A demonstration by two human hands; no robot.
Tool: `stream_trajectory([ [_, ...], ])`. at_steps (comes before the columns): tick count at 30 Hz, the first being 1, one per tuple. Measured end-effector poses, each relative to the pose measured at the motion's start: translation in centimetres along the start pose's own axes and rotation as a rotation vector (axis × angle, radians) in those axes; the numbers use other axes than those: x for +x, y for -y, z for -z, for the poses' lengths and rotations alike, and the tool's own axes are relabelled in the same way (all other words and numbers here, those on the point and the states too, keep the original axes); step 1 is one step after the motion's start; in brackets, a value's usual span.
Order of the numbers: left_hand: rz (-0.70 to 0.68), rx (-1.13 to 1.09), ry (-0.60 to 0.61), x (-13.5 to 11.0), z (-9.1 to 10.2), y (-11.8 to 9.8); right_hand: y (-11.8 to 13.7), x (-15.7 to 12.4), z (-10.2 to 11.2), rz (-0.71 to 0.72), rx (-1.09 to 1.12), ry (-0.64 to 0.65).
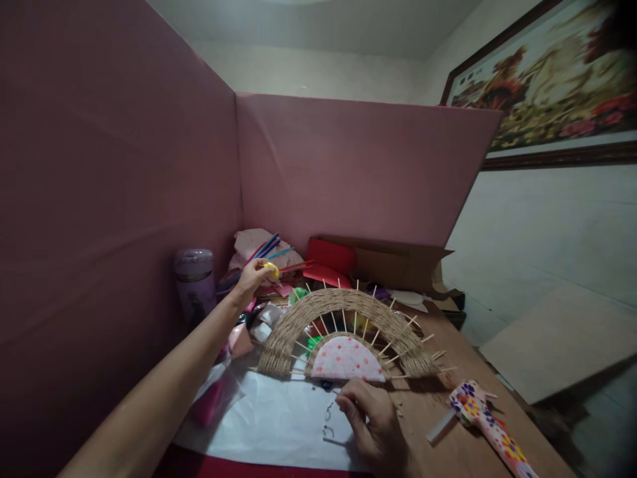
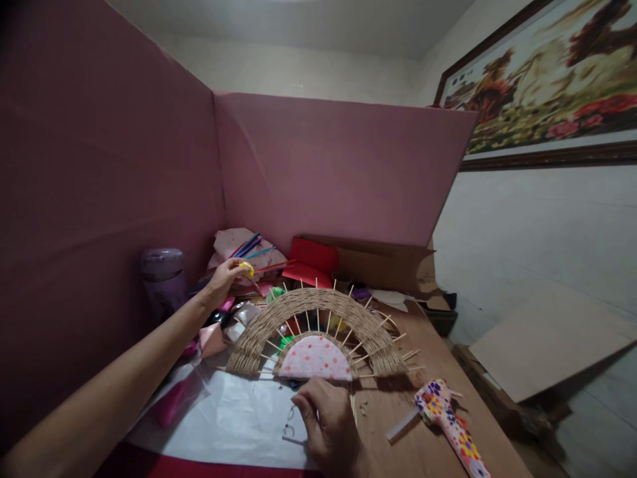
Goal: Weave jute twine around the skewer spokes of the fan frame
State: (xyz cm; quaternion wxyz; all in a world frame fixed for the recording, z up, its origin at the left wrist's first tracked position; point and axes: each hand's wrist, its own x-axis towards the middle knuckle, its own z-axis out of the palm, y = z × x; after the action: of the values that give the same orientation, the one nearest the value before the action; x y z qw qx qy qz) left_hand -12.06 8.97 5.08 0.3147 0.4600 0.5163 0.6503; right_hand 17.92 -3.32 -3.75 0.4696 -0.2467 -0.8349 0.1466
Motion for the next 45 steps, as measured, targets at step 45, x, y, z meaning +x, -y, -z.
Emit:
stream_trajectory([
  [45,0.293,-0.308,0.229,-16.8,-8.2,2.2,-0.2,1.1,-0.1,-0.579,0.630,-0.032],
])
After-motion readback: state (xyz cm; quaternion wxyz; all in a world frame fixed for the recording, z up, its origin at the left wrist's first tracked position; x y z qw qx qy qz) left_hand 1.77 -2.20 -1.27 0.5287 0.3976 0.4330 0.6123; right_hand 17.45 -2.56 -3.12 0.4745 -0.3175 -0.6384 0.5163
